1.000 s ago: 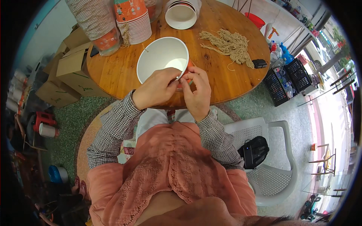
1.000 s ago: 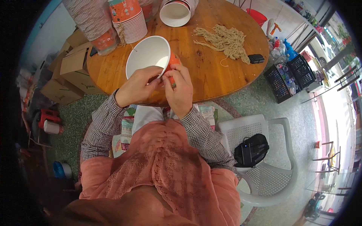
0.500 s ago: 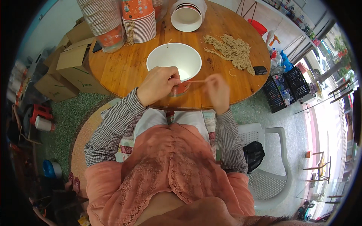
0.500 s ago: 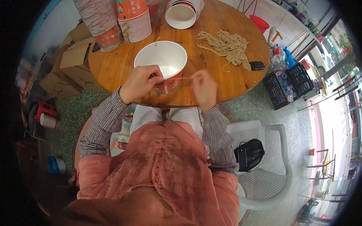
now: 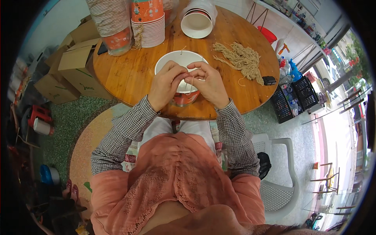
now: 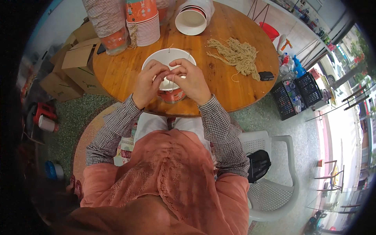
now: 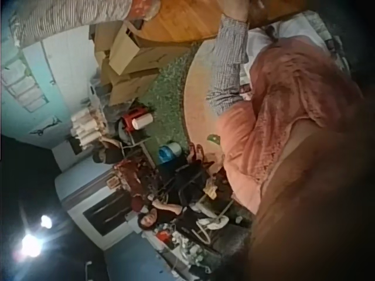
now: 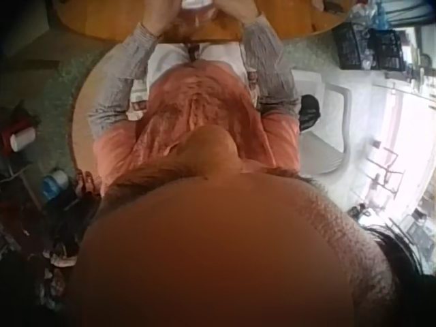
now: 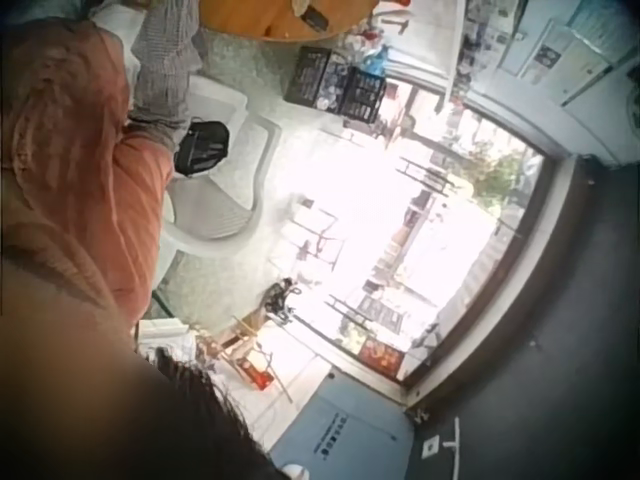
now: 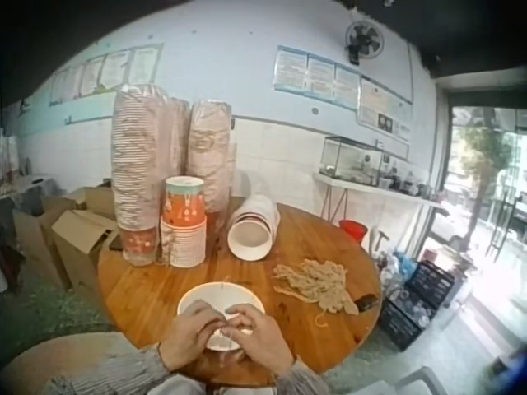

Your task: Tie a small length of string around the rim of a paper bowl.

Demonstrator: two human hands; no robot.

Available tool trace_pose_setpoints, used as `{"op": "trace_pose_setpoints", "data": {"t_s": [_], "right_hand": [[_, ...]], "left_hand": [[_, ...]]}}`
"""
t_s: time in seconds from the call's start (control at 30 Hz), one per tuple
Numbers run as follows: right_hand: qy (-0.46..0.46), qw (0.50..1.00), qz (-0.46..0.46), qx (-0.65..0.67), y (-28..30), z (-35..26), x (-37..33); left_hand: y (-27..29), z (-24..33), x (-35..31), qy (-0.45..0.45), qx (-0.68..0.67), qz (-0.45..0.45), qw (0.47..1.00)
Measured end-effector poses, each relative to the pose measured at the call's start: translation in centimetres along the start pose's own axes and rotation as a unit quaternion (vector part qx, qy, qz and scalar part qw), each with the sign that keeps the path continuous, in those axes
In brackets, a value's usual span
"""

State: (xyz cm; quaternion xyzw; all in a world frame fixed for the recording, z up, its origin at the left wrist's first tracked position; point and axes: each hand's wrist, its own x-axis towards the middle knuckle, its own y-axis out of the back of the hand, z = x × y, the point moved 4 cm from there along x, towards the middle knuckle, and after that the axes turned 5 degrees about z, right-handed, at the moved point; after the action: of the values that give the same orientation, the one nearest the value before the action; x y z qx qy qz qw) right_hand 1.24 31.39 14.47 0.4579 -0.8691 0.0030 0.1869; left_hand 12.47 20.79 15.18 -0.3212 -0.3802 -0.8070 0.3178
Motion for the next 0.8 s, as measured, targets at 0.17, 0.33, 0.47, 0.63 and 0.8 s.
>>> {"op": "trace_pose_setpoints", "data": {"t_s": [0.17,0.33,0.47,0.63,0.8], "right_hand": [[0.031,0.997,0.059,0.033,-0.8,0.5,0.3],[0.021,0.991,0.113,0.066,-1.3,0.6,0.2],[0.026,0.989,0.124,0.073,-1.4,0.5,0.4],[0.028,0.987,0.139,0.069,-1.3,0.7,0.5],[-0.017,0.995,0.087,0.037,-1.3,0.4,0.5]], "left_hand": [[0.1,-0.2,-0.7,0.102,-0.063,0.033,0.992],[0.5,0.0,-1.6,0.195,-0.108,-0.014,0.975],[0.4,-1.0,-1.5,0.252,-0.231,-0.038,0.939],[1.1,0.2,-1.1,0.207,-0.146,-0.049,0.966],[1.3,0.6,-0.9,0.193,-0.095,-0.065,0.974]]}}
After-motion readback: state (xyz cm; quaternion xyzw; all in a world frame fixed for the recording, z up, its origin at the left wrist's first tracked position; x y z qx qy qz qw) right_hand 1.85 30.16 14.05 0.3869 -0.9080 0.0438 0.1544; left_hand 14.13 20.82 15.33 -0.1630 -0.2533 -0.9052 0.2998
